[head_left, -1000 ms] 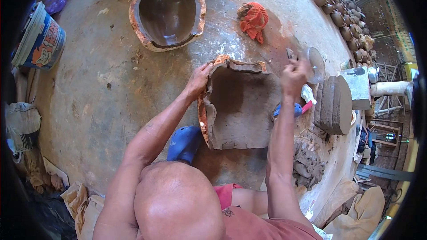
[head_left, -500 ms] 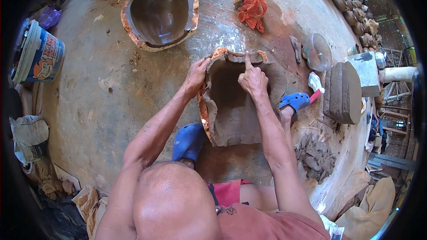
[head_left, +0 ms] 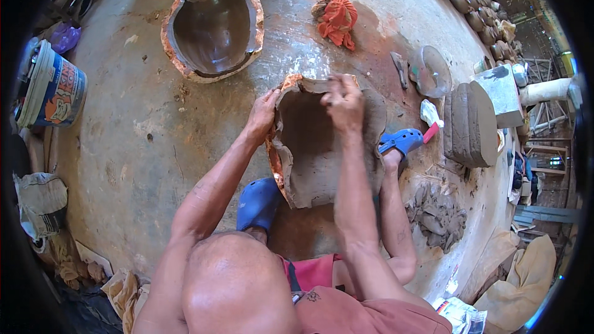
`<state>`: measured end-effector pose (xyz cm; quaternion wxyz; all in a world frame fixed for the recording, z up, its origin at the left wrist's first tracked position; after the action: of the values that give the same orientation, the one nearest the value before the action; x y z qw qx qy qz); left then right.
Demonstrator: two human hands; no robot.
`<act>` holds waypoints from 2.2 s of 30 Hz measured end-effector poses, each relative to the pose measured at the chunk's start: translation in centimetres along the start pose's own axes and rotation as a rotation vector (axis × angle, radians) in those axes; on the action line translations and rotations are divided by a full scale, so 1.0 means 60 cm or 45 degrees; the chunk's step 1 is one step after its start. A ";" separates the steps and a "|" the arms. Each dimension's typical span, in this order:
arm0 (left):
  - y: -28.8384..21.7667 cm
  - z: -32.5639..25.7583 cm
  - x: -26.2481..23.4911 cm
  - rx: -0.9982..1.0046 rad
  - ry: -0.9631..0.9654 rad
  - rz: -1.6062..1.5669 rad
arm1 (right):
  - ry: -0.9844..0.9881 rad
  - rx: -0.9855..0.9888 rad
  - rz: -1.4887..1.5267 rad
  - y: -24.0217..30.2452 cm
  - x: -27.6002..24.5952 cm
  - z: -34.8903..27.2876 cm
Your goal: The person cleans the inside of two ceramic mold halves with a cloth and a blue scraper, then cuts a slab of clay with a wire tool, places the clay slab into one mold half, and presses the clay against the mold walls before joining the two halves together.
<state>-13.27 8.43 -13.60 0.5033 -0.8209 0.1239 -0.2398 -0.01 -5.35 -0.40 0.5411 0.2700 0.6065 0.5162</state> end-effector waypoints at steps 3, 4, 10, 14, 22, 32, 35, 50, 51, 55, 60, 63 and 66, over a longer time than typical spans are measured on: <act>-0.007 -0.020 0.005 -0.020 -0.077 0.045 | -0.070 -0.347 -0.708 -0.012 -0.045 0.024; -0.012 -0.035 0.016 -0.064 -0.111 0.093 | -0.006 -0.420 -1.060 -0.011 -0.057 0.018; -0.044 -0.074 0.065 0.068 -0.244 0.310 | 0.217 -0.607 -1.621 -0.036 -0.033 0.042; -0.043 -0.075 0.060 0.079 -0.228 0.250 | 0.198 -0.571 -1.567 -0.061 0.013 0.036; -0.019 -0.061 0.014 0.015 -0.161 0.022 | 0.633 -0.378 -0.628 -0.059 0.068 0.013; -0.039 -0.045 -0.010 0.010 -0.065 0.000 | -0.094 -0.109 0.176 0.083 -0.171 0.032; -0.064 -0.089 0.017 -0.091 -0.067 -0.174 | -0.617 -0.243 -0.179 0.030 -0.349 0.023; -0.040 -0.168 0.016 0.705 0.029 0.872 | -0.367 0.672 -1.663 -0.266 -0.866 -0.108; -0.039 -0.161 0.017 0.722 0.038 0.861 | -0.390 0.669 -1.657 -0.242 -0.863 -0.115; -0.045 -0.135 -0.015 0.724 0.015 0.912 | -0.312 0.126 -1.669 -0.075 -0.752 -0.172; -0.041 -0.156 0.014 0.693 0.000 1.003 | 0.110 0.127 -1.635 0.082 -0.779 -0.252; -0.026 -0.103 -0.015 0.687 0.084 0.747 | 0.280 0.087 -1.650 0.096 -0.771 -0.206; -0.060 -0.138 0.009 0.252 0.140 0.400 | 0.379 -0.107 -1.685 0.084 -0.731 -0.140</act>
<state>-17.25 3.53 -7.18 0.6052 -0.7237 0.2535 -0.2137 2.75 -45.39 19.82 0.6638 -0.2532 0.6914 0.1311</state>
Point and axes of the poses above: each hand's wrist, its own z-axis towards the middle knuckle, its own x-axis out of the palm, y = z × x, the point moved 1 cm from there along z, towards the middle knuckle, and after that the axes turned 15 degrees about -y, right-handed, at the moved point
